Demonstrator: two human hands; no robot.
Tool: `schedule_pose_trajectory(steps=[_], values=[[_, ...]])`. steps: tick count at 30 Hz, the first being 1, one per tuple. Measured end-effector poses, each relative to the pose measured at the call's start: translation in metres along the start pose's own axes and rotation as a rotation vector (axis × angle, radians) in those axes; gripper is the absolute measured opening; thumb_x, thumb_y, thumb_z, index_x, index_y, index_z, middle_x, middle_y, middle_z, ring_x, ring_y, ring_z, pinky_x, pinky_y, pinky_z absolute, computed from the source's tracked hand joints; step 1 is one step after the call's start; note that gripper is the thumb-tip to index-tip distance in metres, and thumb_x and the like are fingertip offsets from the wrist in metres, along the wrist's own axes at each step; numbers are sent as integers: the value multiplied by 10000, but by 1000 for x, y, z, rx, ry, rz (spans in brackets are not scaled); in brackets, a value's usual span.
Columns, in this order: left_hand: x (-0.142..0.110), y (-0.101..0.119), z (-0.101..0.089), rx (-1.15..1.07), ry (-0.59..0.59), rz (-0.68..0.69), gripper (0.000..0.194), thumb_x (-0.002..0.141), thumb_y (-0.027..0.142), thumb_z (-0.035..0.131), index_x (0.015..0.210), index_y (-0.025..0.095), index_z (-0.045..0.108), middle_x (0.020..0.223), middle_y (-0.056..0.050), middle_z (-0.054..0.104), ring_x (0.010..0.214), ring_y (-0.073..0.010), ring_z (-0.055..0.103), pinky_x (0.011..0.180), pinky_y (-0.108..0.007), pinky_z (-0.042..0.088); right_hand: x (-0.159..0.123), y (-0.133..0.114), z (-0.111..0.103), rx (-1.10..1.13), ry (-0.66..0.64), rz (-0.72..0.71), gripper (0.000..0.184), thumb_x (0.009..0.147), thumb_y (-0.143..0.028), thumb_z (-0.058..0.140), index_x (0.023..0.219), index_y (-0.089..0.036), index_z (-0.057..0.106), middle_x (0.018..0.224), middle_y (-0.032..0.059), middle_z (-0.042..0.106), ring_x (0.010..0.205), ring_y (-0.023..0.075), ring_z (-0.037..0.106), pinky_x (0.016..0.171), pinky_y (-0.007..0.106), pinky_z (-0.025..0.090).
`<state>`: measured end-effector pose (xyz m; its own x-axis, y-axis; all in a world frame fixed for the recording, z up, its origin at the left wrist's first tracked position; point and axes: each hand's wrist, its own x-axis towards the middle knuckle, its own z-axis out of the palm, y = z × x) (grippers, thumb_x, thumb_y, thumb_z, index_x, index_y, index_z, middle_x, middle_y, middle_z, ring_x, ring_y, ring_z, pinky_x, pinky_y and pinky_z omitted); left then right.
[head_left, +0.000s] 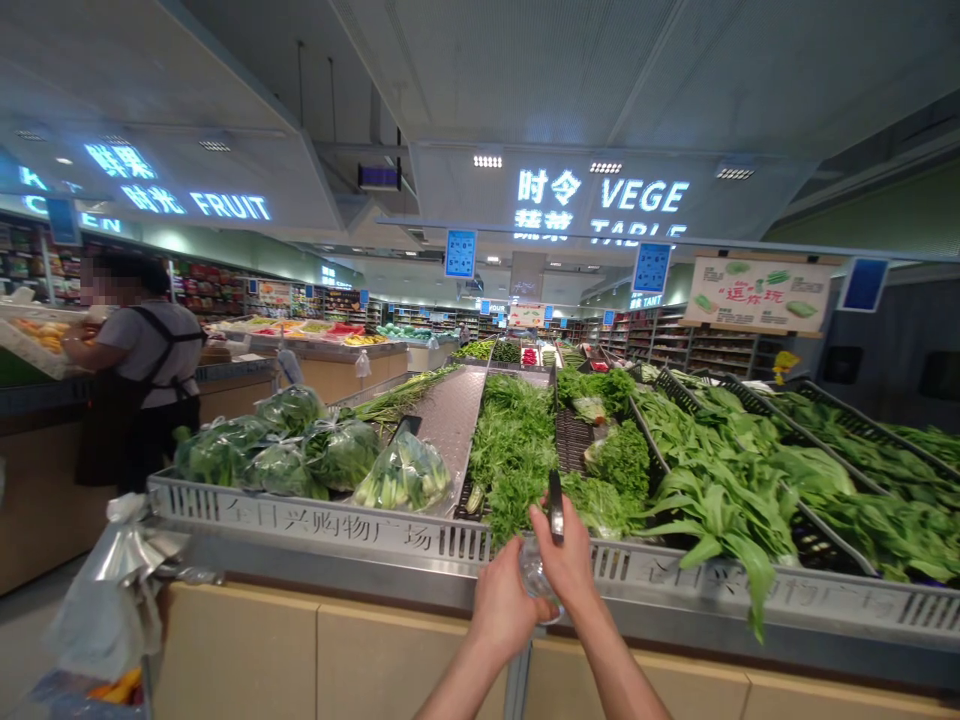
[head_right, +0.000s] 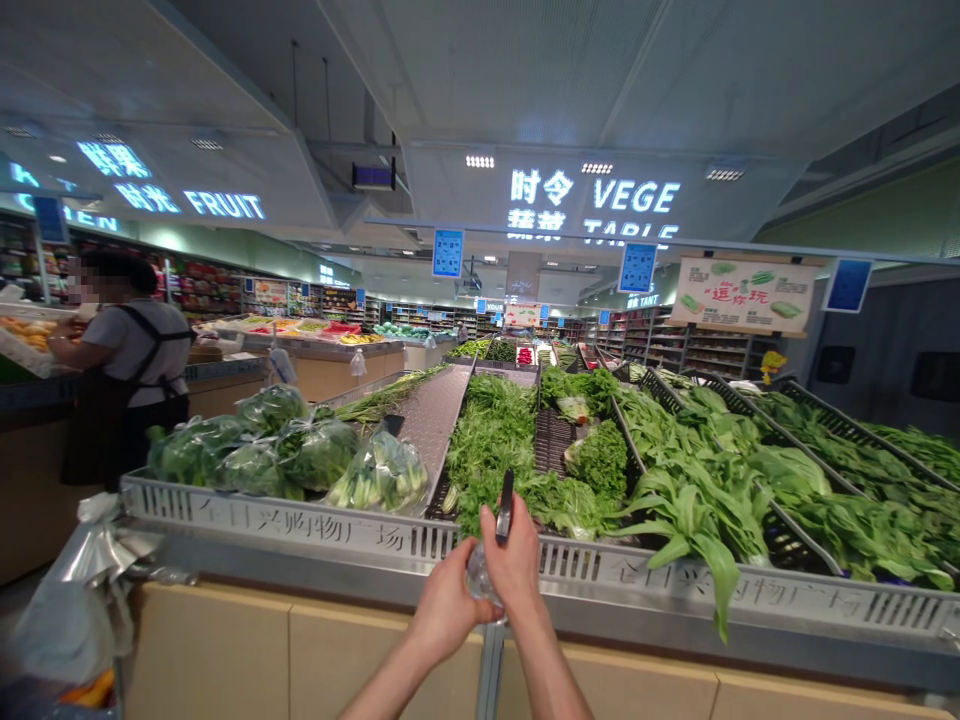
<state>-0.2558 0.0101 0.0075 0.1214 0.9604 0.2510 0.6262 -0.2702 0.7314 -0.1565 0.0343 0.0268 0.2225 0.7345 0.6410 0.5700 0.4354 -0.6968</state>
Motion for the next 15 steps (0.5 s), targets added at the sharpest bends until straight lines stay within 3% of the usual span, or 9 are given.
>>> schedule_pose_trajectory(steps=[8,15], values=[[-17,-5,23,79,-88,-61,585,374,221,697,916,178,480,940,-41,600,842,-228,556,656,-245,388,-33,18,-12,-5,-43,51,303,747,-434,403,898,-191,502,854,42,595,785,165,557,697,262,414],[-27,-2,26,172,-172,-142,555,340,205,701,857,164,503,942,-69,600,865,-273,547,707,-303,388,-48,39,-4,-64,-61,186,310,735,-470,388,836,-205,511,755,37,615,710,187,575,646,276,420]])
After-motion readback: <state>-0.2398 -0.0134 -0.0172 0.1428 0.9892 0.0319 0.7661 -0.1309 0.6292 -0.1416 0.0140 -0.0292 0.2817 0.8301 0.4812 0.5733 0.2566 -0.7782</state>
